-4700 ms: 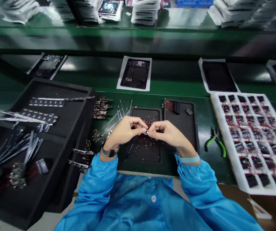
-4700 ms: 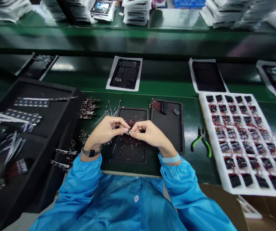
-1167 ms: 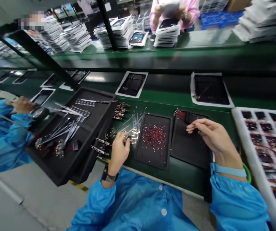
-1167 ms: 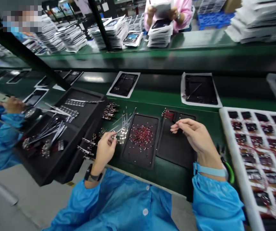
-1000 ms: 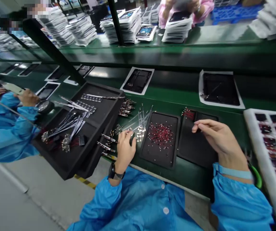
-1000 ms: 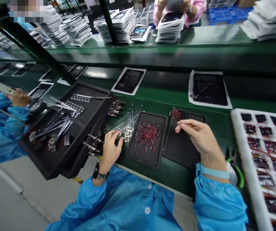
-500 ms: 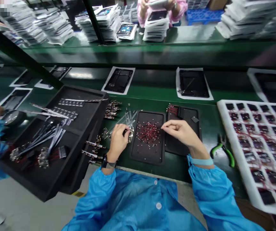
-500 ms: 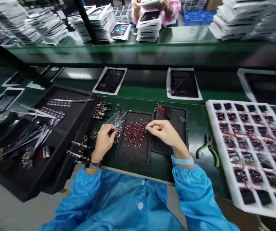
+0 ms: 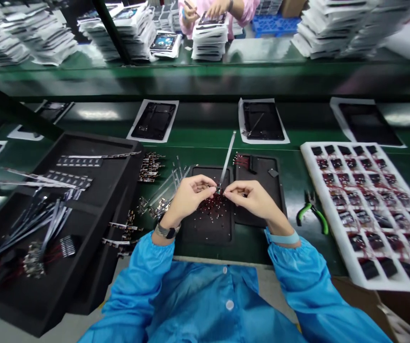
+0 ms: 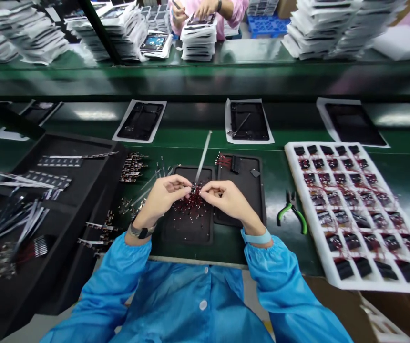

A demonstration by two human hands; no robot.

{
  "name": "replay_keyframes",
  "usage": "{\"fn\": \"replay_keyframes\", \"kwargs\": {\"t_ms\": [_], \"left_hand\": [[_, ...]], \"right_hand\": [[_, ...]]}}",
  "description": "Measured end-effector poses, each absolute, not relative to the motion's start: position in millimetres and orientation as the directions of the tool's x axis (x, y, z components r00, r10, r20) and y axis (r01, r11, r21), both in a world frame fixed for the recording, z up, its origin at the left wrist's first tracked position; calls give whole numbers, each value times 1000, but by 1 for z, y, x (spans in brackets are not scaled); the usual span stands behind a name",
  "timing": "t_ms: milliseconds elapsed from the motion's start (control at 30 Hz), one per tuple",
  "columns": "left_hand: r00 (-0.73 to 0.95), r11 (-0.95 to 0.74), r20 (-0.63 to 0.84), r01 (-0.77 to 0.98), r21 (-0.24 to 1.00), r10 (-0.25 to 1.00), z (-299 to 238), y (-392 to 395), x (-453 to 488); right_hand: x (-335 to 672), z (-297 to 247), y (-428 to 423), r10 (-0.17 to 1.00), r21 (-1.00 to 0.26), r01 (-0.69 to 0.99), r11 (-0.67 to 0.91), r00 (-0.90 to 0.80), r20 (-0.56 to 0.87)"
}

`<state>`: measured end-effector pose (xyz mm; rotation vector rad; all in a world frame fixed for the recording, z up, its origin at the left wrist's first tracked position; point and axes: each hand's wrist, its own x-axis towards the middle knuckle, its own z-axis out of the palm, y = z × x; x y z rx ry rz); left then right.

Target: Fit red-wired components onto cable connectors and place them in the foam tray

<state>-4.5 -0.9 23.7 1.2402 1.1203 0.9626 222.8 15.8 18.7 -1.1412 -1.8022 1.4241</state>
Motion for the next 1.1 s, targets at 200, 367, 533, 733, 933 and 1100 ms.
{"fn": "replay_keyframes", "kwargs": {"t_ms": [200,367,533,733,933,1100], "left_hand": [[278,182,-170,-19,983,945,10,8,8],[261,209,-201,-2,978,944,7,8,9],[262,219,-213,7,976,941,7,7,10],[262,229,-227,24,973,938,5,5,12],[245,199,-207,56,978,947,5,2,14],[248,206,-212,49,977,945,4,4,12]], "right_hand": [[225,21,15,891,-959,279,40,-444,-92],[223,21,15,890,-958,287,-4,-435,-134],[222,19,14,886,-955,296,-20,-437,-154],[223,17,14,866,-946,323,-17,-469,-176],[223,16,12,864,-934,355,-32,-461,-205],[221,16,10,871,-929,367,-51,-438,-221]]}}
